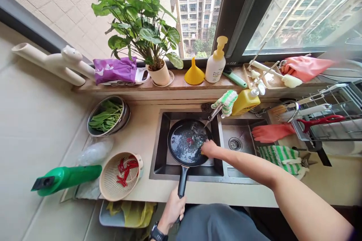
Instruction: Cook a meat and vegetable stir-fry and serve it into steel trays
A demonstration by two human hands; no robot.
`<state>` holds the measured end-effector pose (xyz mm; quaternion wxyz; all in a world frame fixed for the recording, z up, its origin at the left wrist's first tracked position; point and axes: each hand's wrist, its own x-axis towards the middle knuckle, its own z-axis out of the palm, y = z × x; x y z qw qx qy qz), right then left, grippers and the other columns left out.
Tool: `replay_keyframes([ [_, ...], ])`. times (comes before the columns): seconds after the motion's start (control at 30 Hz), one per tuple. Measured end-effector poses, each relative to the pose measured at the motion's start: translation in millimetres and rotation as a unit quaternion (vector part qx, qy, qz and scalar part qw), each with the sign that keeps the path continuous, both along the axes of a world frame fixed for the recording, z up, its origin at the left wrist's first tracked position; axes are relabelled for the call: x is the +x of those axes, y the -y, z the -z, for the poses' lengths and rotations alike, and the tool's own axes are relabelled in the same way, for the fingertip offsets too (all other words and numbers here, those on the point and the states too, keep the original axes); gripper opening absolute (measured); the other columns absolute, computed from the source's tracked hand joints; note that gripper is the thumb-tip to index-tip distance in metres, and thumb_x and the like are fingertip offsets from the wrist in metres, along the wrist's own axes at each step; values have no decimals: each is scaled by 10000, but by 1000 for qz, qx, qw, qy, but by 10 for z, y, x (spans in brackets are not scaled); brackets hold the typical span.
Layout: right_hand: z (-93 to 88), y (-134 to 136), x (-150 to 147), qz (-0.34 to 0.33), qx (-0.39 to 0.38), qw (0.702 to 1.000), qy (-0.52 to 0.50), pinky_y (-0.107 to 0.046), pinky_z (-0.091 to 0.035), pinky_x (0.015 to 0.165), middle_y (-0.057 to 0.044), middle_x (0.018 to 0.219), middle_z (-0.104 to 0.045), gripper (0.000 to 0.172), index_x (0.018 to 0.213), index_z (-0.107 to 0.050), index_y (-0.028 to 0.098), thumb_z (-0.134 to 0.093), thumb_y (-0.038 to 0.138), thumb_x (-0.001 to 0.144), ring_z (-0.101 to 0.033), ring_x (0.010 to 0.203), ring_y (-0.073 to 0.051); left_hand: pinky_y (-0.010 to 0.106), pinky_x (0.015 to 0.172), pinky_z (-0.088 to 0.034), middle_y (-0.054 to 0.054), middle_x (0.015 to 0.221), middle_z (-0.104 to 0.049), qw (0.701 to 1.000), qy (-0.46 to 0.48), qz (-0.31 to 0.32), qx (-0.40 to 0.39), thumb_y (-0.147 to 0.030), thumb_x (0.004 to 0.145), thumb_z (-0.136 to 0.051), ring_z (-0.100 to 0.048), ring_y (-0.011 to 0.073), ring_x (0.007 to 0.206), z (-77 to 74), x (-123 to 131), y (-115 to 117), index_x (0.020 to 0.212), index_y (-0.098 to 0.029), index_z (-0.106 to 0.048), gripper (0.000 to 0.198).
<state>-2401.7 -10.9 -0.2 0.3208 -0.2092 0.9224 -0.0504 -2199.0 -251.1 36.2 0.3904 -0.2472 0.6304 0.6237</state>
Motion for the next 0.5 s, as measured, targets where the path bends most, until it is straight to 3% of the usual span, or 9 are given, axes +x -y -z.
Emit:
replay_keyframes([
  [0.17, 178, -12, -330, 71, 33, 995, -58, -524, -465, 984, -277, 1219, -669, 339, 1077, -763, 99, -466, 59, 919, -549, 1239, -378, 176, 311, -332, -182, 477, -255, 999, 10, 37, -10, -521, 771, -731, -290, 69, 331, -38, 56, 10, 1083, -222, -476, 501],
  [0.3, 281, 365, -630, 99, -9, 991, -94, -491, -465, 962, -287, 1370, -571, 477, 1341, -626, 68, -325, 57, 971, -493, 1242, -355, 176, 313, -319, -178, 477, -267, 998, 10, 51, -19, -519, 800, -715, -296, 72, 312, -57, 85, 7, 1133, -205, -489, 510],
  [0.4, 295, 779, -715, 73, -78, 990, -96, -433, -457, 954, -241, 1398, -560, 469, 1395, -571, 91, -386, 78, 965, -489, 1209, -320, 175, 306, -293, -176, 473, -277, 998, 7, 57, -30, -505, 797, -728, -300, 73, 290, -76, 80, 17, 1113, -205, -502, 491],
  [0.5, 256, 1089, -570, -3, -166, 983, -73, -366, -411, 1006, -130, 1350, -626, 398, 1300, -648, 190, -531, 125, 926, -519, 1166, -253, 170, 303, -288, -178, 468, -276, 998, 16, 47, -31, -496, 788, -733, -285, 67, 287, -101, 47, 36, 1093, -216, -500, 475],
])
